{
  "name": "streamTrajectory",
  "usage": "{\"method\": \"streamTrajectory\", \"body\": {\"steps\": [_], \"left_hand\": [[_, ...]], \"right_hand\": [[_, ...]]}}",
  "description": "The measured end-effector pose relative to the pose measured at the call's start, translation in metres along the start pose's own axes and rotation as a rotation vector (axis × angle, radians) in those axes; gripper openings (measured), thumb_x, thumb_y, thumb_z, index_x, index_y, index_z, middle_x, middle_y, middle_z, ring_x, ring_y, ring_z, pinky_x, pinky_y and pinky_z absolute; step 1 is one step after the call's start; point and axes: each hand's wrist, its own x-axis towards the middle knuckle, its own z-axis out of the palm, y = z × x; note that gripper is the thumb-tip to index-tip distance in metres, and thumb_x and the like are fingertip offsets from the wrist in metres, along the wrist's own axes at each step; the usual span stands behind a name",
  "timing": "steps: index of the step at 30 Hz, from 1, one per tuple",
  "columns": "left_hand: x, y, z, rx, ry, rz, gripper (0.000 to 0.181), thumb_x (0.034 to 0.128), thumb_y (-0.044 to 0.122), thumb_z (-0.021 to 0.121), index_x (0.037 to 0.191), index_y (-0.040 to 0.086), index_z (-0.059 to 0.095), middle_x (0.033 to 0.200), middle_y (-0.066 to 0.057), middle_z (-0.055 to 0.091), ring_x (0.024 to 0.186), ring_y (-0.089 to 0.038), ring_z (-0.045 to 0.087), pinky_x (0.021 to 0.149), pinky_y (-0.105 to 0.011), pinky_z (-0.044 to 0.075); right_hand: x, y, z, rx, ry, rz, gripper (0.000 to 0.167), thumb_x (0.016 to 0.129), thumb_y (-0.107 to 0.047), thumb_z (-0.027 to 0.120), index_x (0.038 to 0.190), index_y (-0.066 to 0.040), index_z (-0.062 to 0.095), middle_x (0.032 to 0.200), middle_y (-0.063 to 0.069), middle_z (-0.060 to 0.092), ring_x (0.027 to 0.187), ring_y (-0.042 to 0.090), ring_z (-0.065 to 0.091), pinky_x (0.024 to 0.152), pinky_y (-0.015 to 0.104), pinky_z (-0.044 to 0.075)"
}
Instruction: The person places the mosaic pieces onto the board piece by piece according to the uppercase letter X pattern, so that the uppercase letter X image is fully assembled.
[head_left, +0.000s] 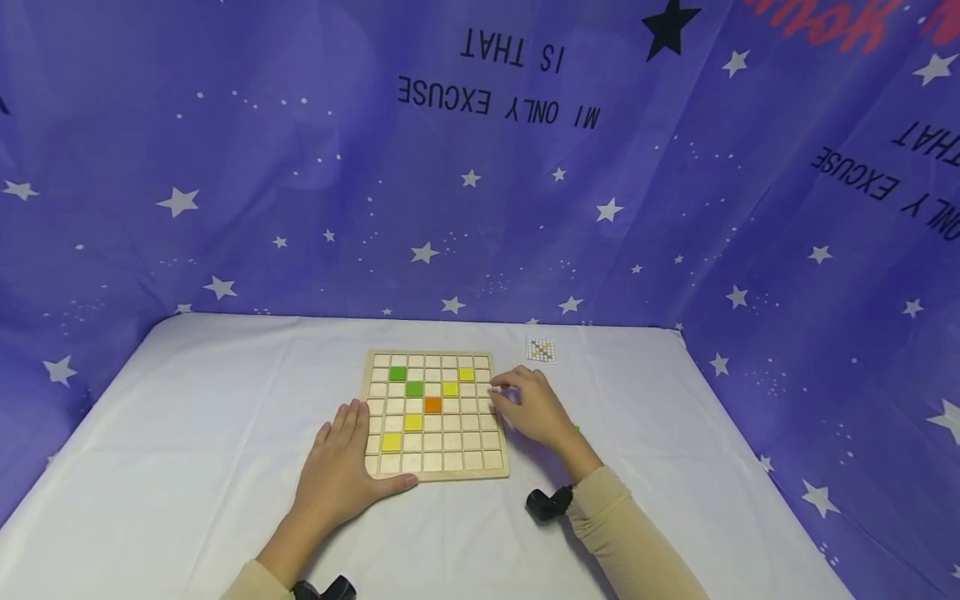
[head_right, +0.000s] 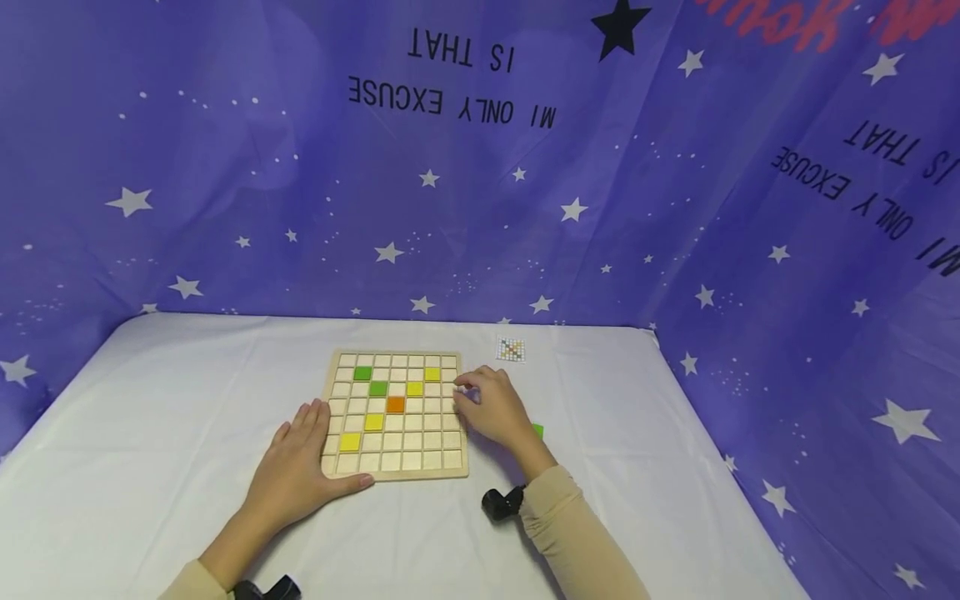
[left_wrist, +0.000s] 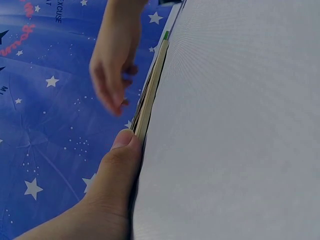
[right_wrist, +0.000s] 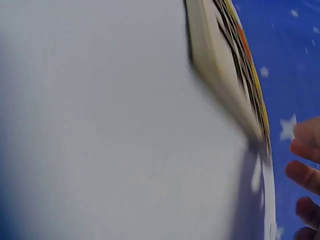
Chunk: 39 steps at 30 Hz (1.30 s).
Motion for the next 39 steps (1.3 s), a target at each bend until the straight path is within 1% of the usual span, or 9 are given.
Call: {"method": "streamTrajectory", "body": {"steps": [4,9,12,16,20,24,29,34,39], "left_hand": [[0.000,-0.001,0.000,0.003,0.010,0.002,0.142,0.0601,0.092,0.061,0.153,-0.009,0.023,0.161,-0.027,0.025,0.150,-0.043,0.023,0.122,-0.058,0.019],[0.001,-0.002,0.001,-0.010,-0.015,-0.002,0.144,0.0596,0.093,0.060,0.154,-0.008,0.021,0.162,-0.026,0.023,0.151,-0.043,0.021,0.123,-0.057,0.017],[0.001,-0.002,0.001,-0.012,-0.022,-0.005,0.145,0.0593,0.093,0.059,0.154,-0.008,0.020,0.162,-0.026,0.022,0.151,-0.043,0.020,0.123,-0.057,0.016],[0.001,-0.003,0.000,-0.012,-0.021,-0.007,0.144,0.0593,0.094,0.059,0.155,-0.007,0.019,0.162,-0.026,0.022,0.151,-0.042,0.020,0.123,-0.057,0.016],[0.001,-0.002,0.001,-0.015,-0.018,0.000,0.143,0.0602,0.093,0.059,0.154,-0.008,0.020,0.162,-0.026,0.022,0.151,-0.043,0.020,0.122,-0.057,0.016],[0.001,-0.002,0.002,-0.008,-0.012,0.002,0.143,0.0606,0.093,0.059,0.154,-0.008,0.021,0.162,-0.026,0.023,0.151,-0.042,0.021,0.122,-0.057,0.017],[0.001,-0.003,0.003,0.002,-0.012,0.000,0.143,0.0608,0.094,0.058,0.154,-0.008,0.021,0.162,-0.026,0.023,0.151,-0.042,0.021,0.122,-0.057,0.017],[0.001,-0.002,0.003,0.002,0.000,0.007,0.143,0.0601,0.093,0.059,0.154,-0.008,0.022,0.161,-0.026,0.023,0.150,-0.043,0.022,0.122,-0.058,0.018],[0.001,-0.002,0.003,0.002,-0.016,-0.003,0.143,0.0602,0.094,0.057,0.154,-0.008,0.021,0.162,-0.025,0.022,0.151,-0.042,0.021,0.123,-0.057,0.017]], "right_hand": [[-0.020,0.027,-0.020,-0.039,-0.034,0.035,0.032,0.091,-0.033,0.071,0.120,-0.020,0.071,0.117,-0.006,0.067,0.103,0.017,0.050,0.092,0.037,0.044],[-0.045,0.052,-0.044,-0.088,-0.062,0.067,0.038,0.089,-0.035,0.074,0.124,-0.021,0.070,0.119,-0.005,0.066,0.105,0.017,0.047,0.094,0.041,0.043],[-0.057,0.063,-0.052,-0.112,-0.074,0.079,0.042,0.086,-0.039,0.076,0.125,-0.023,0.070,0.118,-0.006,0.064,0.104,0.017,0.045,0.090,0.038,0.043],[-0.065,0.071,-0.056,-0.132,-0.086,0.058,0.041,0.085,-0.040,0.078,0.123,-0.027,0.071,0.119,-0.005,0.062,0.106,0.019,0.045,0.088,0.039,0.043],[-0.068,0.073,-0.055,-0.128,-0.080,0.039,0.034,0.085,-0.036,0.078,0.117,-0.030,0.074,0.121,-0.005,0.061,0.114,0.023,0.045,0.093,0.046,0.042],[-0.067,0.072,-0.052,-0.110,-0.064,0.054,0.027,0.083,-0.033,0.080,0.110,-0.031,0.076,0.119,-0.007,0.061,0.118,0.023,0.044,0.096,0.050,0.041],[-0.062,0.066,-0.048,-0.075,-0.046,0.106,0.024,0.080,-0.029,0.083,0.102,-0.030,0.072,0.107,-0.011,0.066,0.100,0.017,0.045,0.087,0.037,0.040],[-0.056,0.058,-0.042,-0.022,-0.053,0.148,0.019,0.082,-0.026,0.082,0.097,-0.028,0.070,0.090,-0.008,0.061,0.085,0.014,0.046,0.078,0.030,0.041],[-0.046,0.045,-0.033,0.035,-0.037,0.090,0.012,0.087,-0.023,0.077,0.096,-0.025,0.069,0.085,-0.010,0.063,0.079,0.014,0.050,0.071,0.028,0.043]]}}
